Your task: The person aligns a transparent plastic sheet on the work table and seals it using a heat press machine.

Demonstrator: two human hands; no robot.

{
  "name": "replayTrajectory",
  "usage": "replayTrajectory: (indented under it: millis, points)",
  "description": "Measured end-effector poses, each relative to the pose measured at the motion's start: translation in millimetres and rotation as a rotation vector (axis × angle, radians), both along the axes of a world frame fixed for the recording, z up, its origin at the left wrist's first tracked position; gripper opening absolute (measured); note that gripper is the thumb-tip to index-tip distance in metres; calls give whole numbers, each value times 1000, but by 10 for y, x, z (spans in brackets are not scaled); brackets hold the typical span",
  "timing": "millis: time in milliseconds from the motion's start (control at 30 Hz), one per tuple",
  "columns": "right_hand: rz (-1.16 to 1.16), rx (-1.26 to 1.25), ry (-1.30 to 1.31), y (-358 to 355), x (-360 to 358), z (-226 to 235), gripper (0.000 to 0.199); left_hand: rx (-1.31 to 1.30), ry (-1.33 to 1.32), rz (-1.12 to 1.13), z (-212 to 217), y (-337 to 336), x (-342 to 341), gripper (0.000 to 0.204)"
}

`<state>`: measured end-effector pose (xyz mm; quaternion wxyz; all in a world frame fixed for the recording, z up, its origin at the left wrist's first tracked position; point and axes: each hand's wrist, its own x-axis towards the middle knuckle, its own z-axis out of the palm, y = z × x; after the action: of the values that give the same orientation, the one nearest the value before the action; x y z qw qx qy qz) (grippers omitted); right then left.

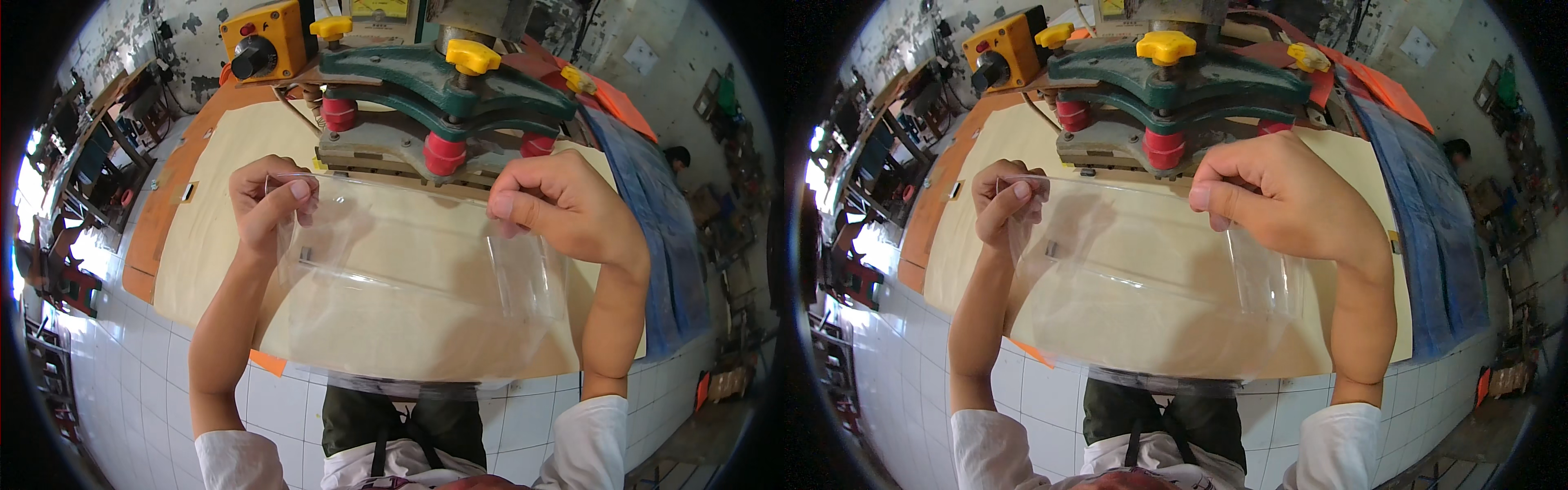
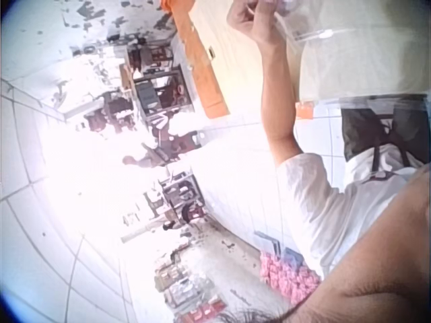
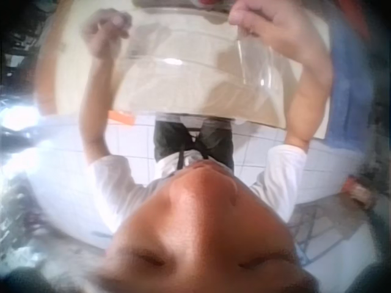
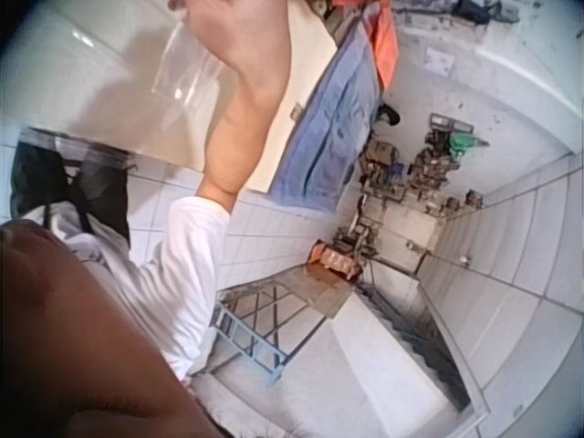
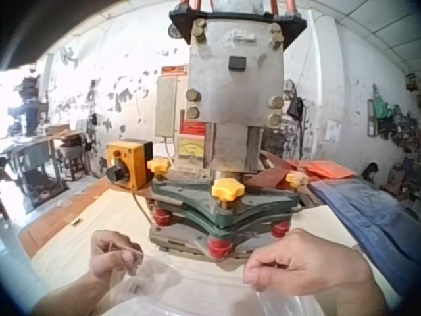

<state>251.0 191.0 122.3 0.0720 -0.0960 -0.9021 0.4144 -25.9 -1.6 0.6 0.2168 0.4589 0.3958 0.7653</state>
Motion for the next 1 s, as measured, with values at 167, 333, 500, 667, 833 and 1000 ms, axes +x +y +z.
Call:
replayTrajectory:
  millis: [167, 333, 500, 667, 833, 1000]
  points:
    - [8, -130, -15, 31, 39, 24, 23, -21, 26, 99, 39, 17, 55, 15]
    - [26, -58, -16, 51, 31, 20, 21, -26, 36, 119, 36, 27, 54, 18]
    - [59, 46, -2, 76, 59, 61, 16, 47, 32, 21, 1, 9, -43, 10]
    - [18, -58, 31, 87, 40, 27, 17, 65, 11, 33, -12, -16, -102, 12]
    - [7, -115, 1, 116, 82, 67, 18, 82, 12, 55, -11, 10, -102, 12]
    - [38, -26, 1, 236, 195, 94, 22, 100, -19, 58, -40, 20, -162, 12]
